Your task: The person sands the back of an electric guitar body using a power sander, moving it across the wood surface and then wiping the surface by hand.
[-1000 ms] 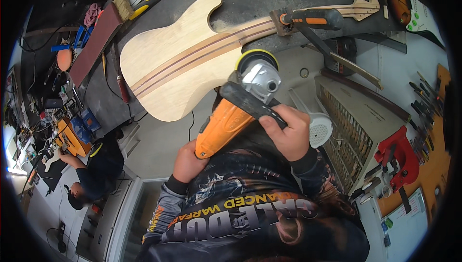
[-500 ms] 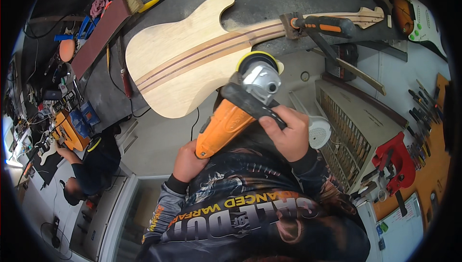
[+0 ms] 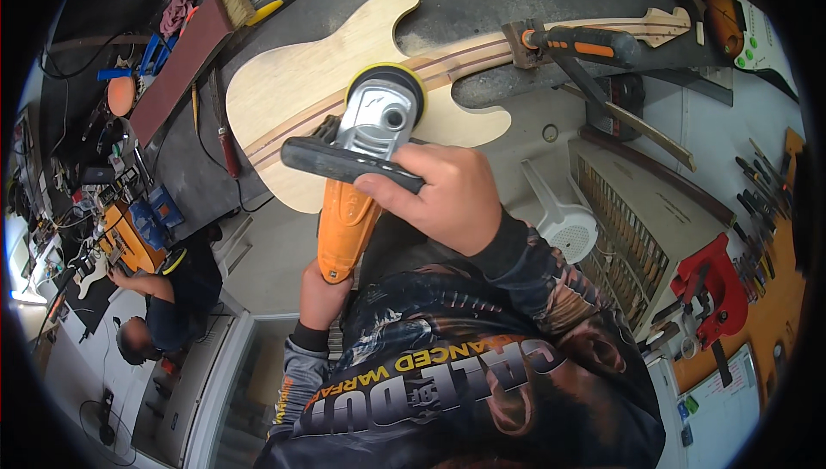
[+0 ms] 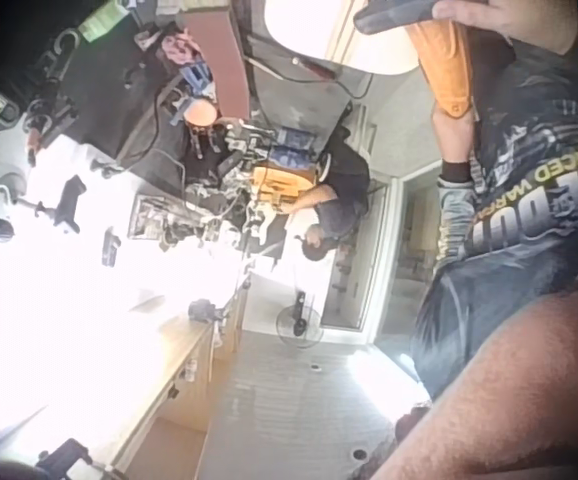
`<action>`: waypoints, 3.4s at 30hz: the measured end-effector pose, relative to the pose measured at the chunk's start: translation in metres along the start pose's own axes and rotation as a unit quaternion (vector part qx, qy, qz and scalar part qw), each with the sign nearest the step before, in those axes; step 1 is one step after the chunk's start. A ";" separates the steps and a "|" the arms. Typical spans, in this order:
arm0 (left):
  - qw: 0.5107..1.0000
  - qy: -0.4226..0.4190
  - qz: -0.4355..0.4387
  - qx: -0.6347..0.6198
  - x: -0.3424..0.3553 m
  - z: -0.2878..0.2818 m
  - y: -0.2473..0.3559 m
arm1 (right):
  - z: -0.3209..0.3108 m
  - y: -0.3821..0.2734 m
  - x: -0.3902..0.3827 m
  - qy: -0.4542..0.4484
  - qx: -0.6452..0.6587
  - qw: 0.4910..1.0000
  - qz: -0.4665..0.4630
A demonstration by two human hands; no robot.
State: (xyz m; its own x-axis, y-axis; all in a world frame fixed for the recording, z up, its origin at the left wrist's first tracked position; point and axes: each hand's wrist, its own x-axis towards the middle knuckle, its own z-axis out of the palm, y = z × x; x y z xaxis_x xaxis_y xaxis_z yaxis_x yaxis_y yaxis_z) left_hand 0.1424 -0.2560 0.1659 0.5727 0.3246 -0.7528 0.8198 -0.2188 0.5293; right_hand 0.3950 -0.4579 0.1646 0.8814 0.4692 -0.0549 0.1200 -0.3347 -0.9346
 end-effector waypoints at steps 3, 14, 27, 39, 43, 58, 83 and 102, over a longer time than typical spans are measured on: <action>1.000 -0.020 0.002 0.008 0.007 0.008 0.005 | -0.023 0.002 -0.003 -0.019 -0.017 0.999 0.020; 1.000 -0.001 0.006 -0.006 0.009 0.005 0.003 | -0.007 0.005 0.004 0.010 -0.004 1.000 0.004; 1.000 -0.009 0.003 0.006 0.010 0.013 0.003 | -0.023 0.004 0.005 -0.040 -0.016 0.999 0.020; 1.000 -0.016 0.020 0.011 0.012 0.022 0.011 | -0.039 0.007 0.005 -0.043 -0.032 0.998 0.032; 1.000 0.007 -0.005 -0.002 0.008 0.015 0.007 | -0.016 0.010 0.005 -0.018 -0.028 0.999 0.006; 1.000 0.008 -0.011 0.006 0.001 0.019 -0.004 | -0.022 0.006 0.001 -0.062 -0.033 0.997 0.008; 0.999 -0.006 0.013 0.029 -0.006 0.035 0.003 | -0.049 0.007 -0.016 -0.074 -0.029 0.996 0.046; 0.997 -0.053 0.037 0.047 -0.005 0.038 -0.001 | -0.058 0.009 -0.044 -0.006 -0.011 0.998 0.062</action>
State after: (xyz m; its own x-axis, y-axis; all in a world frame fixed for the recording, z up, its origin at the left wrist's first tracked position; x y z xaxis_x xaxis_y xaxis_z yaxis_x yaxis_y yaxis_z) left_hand 0.1388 -0.2926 0.1541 0.6251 0.2065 -0.7528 0.7694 -0.3257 0.5495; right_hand 0.3843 -0.5289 0.1795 0.8842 0.4333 -0.1745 0.0200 -0.4084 -0.9126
